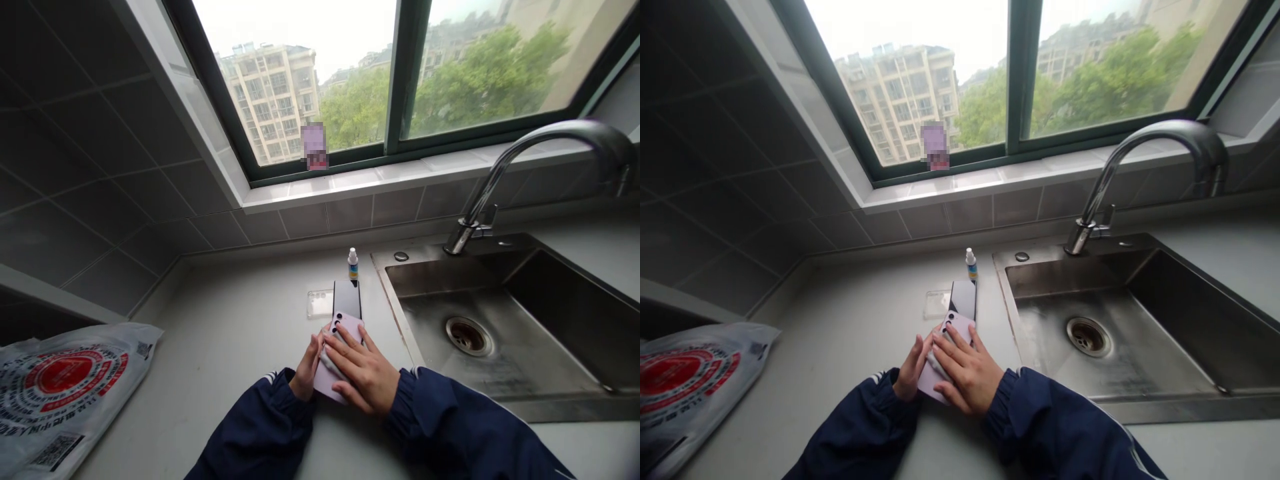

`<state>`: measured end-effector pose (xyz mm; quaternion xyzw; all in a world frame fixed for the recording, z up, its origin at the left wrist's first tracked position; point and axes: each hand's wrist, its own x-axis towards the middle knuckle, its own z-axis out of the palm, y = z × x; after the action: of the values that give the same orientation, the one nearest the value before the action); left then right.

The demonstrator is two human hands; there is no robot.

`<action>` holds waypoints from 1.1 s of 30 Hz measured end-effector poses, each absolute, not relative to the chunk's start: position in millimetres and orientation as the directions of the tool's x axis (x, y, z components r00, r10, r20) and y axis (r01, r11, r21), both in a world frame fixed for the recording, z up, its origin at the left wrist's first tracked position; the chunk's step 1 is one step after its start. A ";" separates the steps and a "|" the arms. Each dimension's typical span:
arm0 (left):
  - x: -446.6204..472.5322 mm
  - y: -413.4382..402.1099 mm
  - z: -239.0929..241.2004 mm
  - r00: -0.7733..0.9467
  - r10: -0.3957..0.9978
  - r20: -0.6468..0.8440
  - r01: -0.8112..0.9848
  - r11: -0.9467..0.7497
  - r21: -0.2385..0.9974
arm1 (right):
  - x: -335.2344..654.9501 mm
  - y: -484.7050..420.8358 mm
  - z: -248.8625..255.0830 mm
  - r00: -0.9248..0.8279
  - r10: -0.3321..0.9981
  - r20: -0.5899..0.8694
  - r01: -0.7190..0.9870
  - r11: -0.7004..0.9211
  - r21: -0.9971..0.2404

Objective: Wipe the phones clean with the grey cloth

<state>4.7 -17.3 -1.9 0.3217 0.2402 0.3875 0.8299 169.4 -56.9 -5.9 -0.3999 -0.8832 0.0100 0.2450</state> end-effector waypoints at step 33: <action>8.9 -21.4 5.5 0.551 0.827 -0.112 -0.648 0.509 0.567 | 169.3 -70.4 -2.3 -0.566 0.677 0.470 0.690 0.701 -0.180</action>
<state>8.9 -21.4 5.5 0.2377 0.1881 0.4347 0.8480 169.3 -70.4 -2.3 -0.3863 -0.8847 -0.0122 0.2605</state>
